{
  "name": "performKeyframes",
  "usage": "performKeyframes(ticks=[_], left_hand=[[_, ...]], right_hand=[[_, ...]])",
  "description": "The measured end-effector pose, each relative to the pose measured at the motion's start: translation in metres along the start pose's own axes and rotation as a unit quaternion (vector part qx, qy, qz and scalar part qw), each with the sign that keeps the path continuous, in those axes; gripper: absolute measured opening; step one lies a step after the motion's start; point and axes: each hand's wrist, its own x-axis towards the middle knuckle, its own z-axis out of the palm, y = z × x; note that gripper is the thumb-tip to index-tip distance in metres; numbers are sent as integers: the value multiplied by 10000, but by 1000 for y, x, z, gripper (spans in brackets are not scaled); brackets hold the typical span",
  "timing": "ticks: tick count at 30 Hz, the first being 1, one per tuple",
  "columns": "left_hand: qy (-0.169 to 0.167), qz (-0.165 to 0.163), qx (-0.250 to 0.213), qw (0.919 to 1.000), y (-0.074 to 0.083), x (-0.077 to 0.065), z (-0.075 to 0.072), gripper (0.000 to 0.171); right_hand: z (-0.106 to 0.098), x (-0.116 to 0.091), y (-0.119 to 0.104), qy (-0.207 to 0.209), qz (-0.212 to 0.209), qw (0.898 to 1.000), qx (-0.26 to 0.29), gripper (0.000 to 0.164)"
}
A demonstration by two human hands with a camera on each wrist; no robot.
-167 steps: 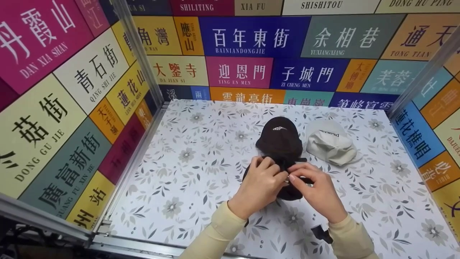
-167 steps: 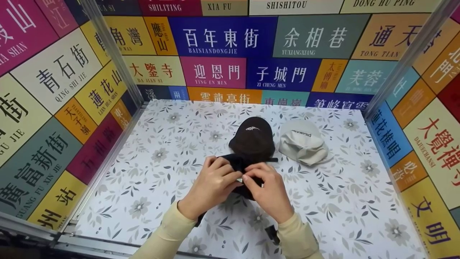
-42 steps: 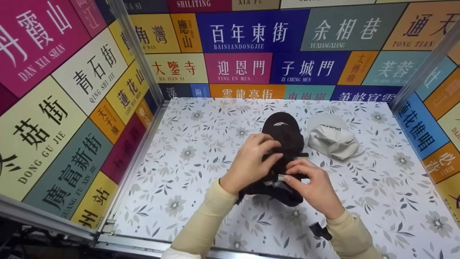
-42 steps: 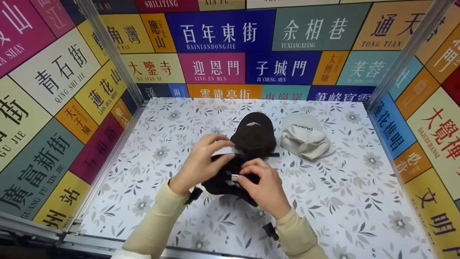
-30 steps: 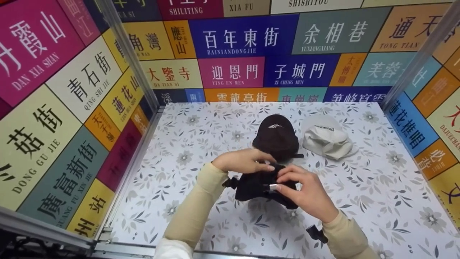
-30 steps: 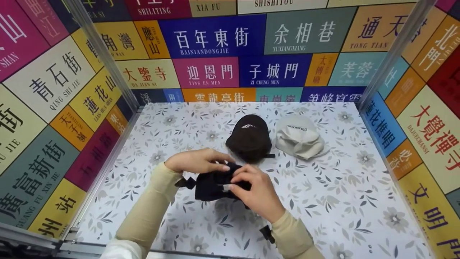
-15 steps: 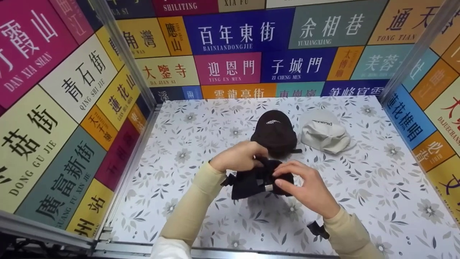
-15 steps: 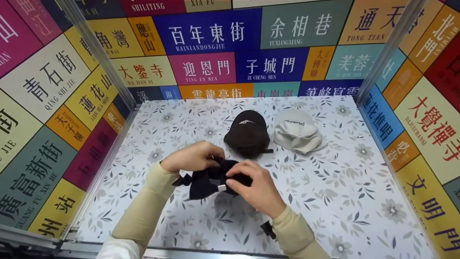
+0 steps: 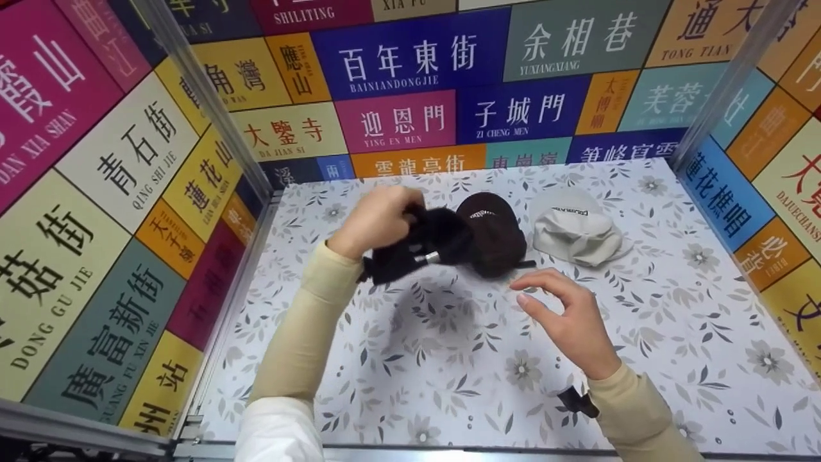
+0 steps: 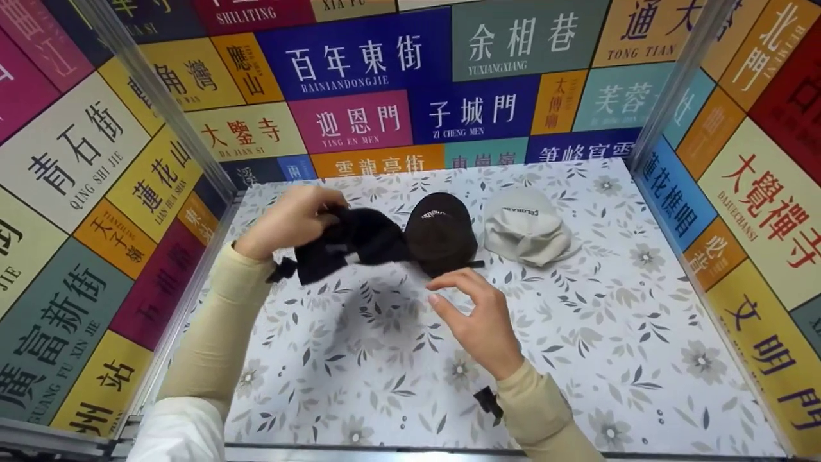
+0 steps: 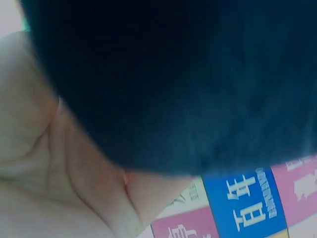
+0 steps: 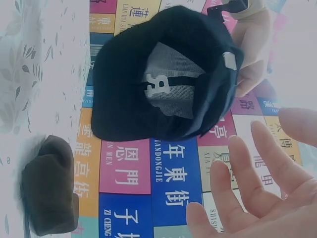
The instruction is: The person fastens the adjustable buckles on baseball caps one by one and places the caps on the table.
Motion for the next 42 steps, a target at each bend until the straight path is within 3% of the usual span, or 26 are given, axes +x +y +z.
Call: performKeyframes(ticks=[4,8,13,21,27,34,42], left_hand=[[413,-347,494,9973,-22,19,-4,23],[625,-710,782,9924,-49,41,6,20],[909,-844,826,9888,-87,60,39,19],[976,-843,713,9891,-133,64,99,23],[588,-1040,557,9913,-137,62,135,23],[213,-1176,774,9898,-136,42,161,19],[278,-1148,1031,9876,-135,17,198,15]], right_hand=[[-3,1,2,108,25,9999,-104,20],[-5,0,4,153,104,9998,-59,19],[-6,-5,8,93,294,9995,43,18],[-14,-8,11,161,447,9989,-35,17],[-18,-12,14,315,628,9975,-62,14],[-12,-11,20,225,729,9971,-26,15],[-2,-12,24,104,742,9972,-19,15]])
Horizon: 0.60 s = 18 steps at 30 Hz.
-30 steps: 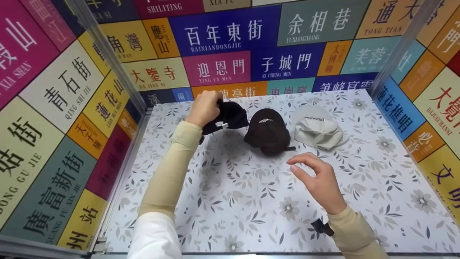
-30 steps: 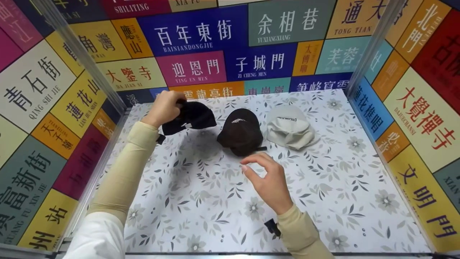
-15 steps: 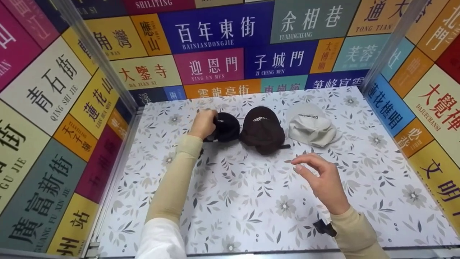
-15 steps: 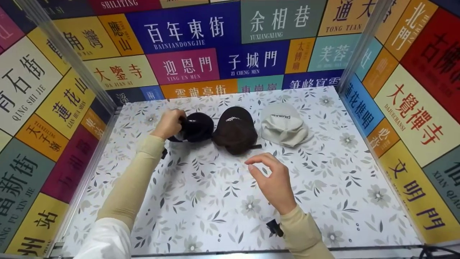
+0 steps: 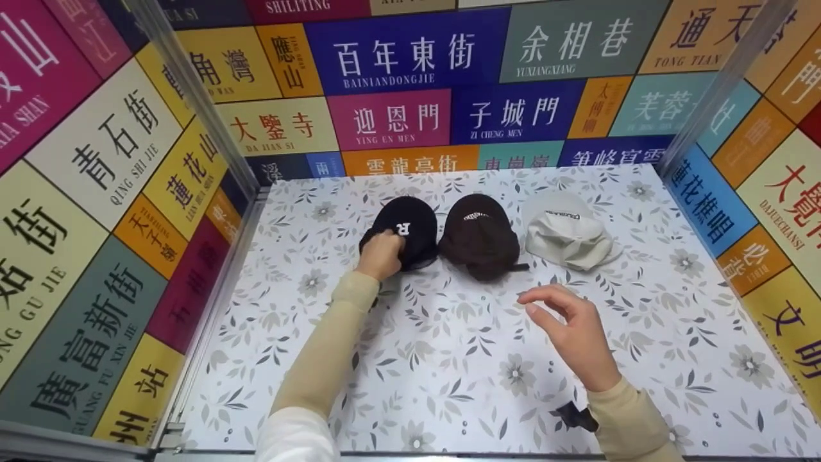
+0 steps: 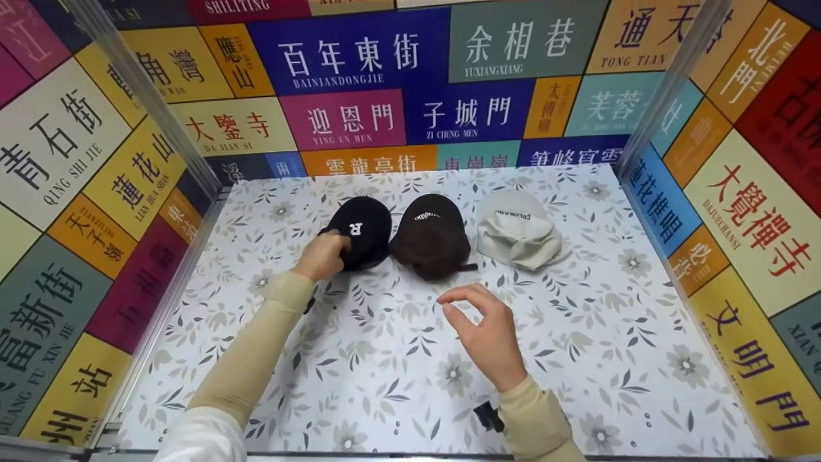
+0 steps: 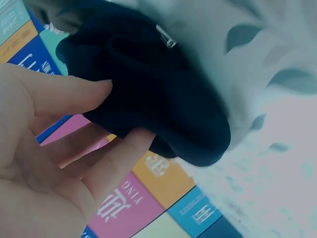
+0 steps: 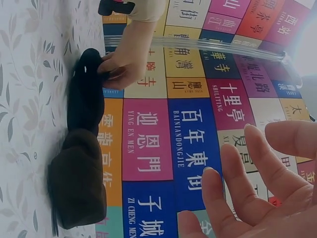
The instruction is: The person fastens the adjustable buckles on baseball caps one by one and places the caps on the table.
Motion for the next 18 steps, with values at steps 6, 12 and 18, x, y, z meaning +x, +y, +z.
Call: performKeyframes(ticks=[6,12,18], left_hand=[[-172,-209,-22,9996,7,-12,24,15],[-259,-263,-34,9993,9,-12,24,14],[-449,-484,-28,9978,23,-3,-11,9]], right_hand=[[1,-2,3,-77,135,9998,-101,14],[-1,0,7,-115,171,9996,-186,13],[-15,18,34,155,179,9982,-547,15]])
